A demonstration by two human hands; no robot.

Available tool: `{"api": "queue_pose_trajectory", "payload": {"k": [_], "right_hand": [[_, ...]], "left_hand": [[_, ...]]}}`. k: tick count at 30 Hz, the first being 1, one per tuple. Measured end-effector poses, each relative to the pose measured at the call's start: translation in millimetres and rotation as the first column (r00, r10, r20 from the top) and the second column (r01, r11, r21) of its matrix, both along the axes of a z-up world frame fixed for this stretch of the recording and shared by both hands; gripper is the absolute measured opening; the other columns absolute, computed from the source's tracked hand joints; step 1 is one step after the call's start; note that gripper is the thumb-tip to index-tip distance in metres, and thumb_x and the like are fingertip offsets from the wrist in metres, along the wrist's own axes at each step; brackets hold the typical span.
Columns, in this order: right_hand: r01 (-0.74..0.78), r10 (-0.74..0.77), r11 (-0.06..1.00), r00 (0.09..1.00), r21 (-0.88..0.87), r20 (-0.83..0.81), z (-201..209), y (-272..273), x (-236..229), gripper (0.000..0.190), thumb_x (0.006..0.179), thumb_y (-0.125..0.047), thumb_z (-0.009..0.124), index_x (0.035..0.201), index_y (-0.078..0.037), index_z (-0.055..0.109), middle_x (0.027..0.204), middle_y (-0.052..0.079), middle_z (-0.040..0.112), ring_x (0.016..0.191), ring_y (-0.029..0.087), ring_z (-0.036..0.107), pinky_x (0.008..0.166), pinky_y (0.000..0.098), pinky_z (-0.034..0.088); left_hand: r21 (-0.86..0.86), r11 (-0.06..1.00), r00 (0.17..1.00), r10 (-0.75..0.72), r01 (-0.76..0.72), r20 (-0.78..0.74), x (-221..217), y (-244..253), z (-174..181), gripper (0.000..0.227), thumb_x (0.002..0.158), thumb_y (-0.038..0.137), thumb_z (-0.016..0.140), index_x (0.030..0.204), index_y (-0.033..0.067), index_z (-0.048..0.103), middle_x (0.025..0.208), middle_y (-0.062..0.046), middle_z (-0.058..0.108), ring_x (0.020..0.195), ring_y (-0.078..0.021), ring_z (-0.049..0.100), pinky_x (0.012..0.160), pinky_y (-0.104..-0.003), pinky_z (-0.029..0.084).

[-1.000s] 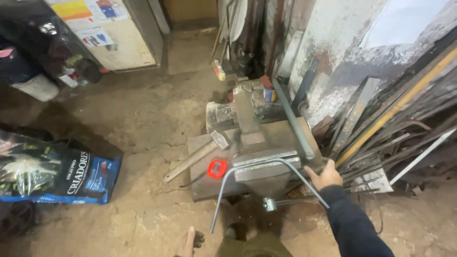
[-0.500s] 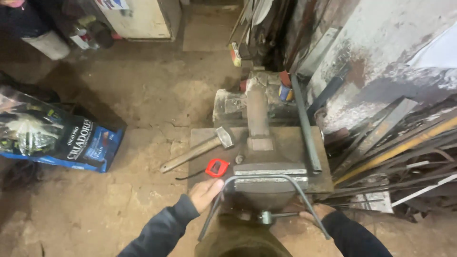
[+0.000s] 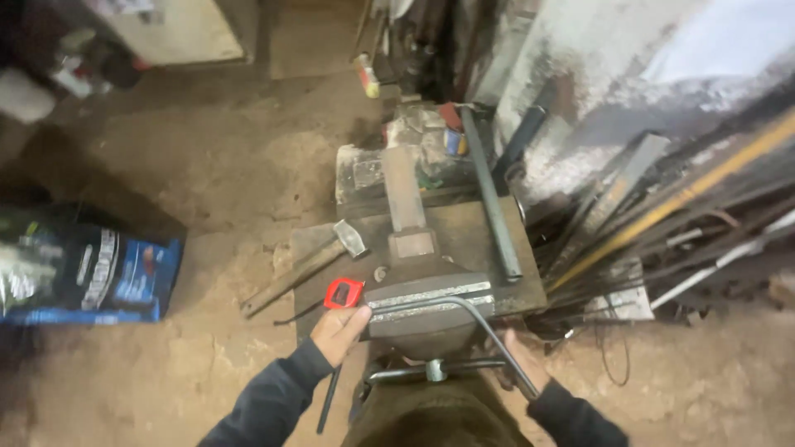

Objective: Bending a metal rod using a vice and a pipe for leverage to match a template.

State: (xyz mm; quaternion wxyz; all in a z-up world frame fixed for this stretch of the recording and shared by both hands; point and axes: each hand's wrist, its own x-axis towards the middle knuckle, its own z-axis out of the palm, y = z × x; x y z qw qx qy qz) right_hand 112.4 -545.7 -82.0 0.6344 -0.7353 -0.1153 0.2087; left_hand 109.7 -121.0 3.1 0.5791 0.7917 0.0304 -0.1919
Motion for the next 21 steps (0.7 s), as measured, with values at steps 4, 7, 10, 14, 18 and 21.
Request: {"api": "queue_pose_trajectory", "payload": {"k": [4, 7, 10, 14, 18, 21], "right_hand": [[0.477, -0.318, 0.871, 0.734, 0.121, -0.600, -79, 32, -42, 0.051, 0.102, -0.053, 0.037, 0.112, -0.013, 0.065, 0.071, 0.002, 0.062, 0.049, 0.013, 0.050, 0.041, 0.0274, 0.038], [0.418, -0.322, 0.893, 0.854, 0.170, -0.409, -112, 72, -113, 0.037, 0.102, -0.041, 0.055, 0.115, -0.009, 0.067, 0.080, 0.003, 0.069, 0.063, 0.014, 0.060, 0.053, 0.0281, 0.045], [0.067, -0.020, 0.982, 0.966, 0.177, -0.258, -85, 145, -135, 0.035, 0.103, -0.022, 0.072, 0.135, -0.007, 0.066, 0.094, 0.008, 0.069, 0.082, 0.013, 0.063, 0.071, 0.0281, 0.051], [0.194, -0.067, 0.967, 0.823, 0.168, -0.564, -37, 239, -122, 0.079, 0.088, -0.011, 0.074, 0.153, -0.030, 0.035, 0.140, -0.012, 0.050, 0.106, 0.012, 0.064, 0.078, 0.0347, 0.056], [0.046, -0.121, 0.419, 0.993, -0.907, -0.006, -113, 162, -102, 0.065, 0.096, -0.060, 0.068, 0.137, -0.011, 0.057, 0.133, 0.021, 0.060, 0.118, 0.034, 0.056, 0.102, 0.0455, 0.044], [0.292, -0.465, 0.443, 0.883, -0.847, 0.061, -125, 98, -173, 0.069, 0.091, -0.051, 0.068, 0.146, -0.012, 0.050, 0.125, 0.023, 0.066, 0.112, 0.037, 0.063, 0.096, 0.0454, 0.051]], "left_hand": [[-0.356, 0.931, 0.985, 0.021, -0.081, -0.169, 0, 3, -22, 0.049, 0.106, 0.045, 0.050, 0.070, 0.0116, 0.051, 0.053, 0.005, 0.040, 0.043, -0.0081, 0.036, 0.041, -0.028, 0.030], [-0.443, 0.883, 0.961, 0.027, -0.152, -0.277, -1, 4, -32, 0.048, 0.106, 0.043, 0.051, 0.069, 0.0127, 0.046, 0.054, 0.004, 0.037, 0.043, -0.0088, 0.033, 0.040, -0.029, 0.029], [-0.477, 0.863, 0.960, 0.033, -0.167, -0.276, 9, -1, -28, 0.048, 0.105, 0.042, 0.050, 0.067, 0.0127, 0.043, 0.050, 0.001, 0.038, 0.039, -0.0122, 0.036, 0.039, -0.031, 0.032], [-0.579, 0.804, 0.966, -0.027, -0.132, -0.258, 10, 1, -25, 0.051, 0.106, 0.043, 0.046, 0.065, 0.0130, 0.040, 0.047, -0.001, 0.037, 0.036, -0.0139, 0.035, 0.037, -0.031, 0.032], [-0.657, 0.751, 0.973, -0.099, -0.064, -0.208, 17, 8, -25, 0.055, 0.106, 0.042, 0.046, 0.060, 0.0144, 0.039, 0.045, 0.000, 0.038, 0.032, -0.0142, 0.035, 0.033, -0.030, 0.029], [-0.462, 0.853, 0.970, -0.216, 0.244, 0.113, 14, 12, 24, 0.049, 0.107, 0.034, 0.050, 0.065, 0.0092, 0.052, 0.055, -0.006, 0.052, 0.047, -0.0170, 0.047, 0.046, -0.032, 0.038]]}}
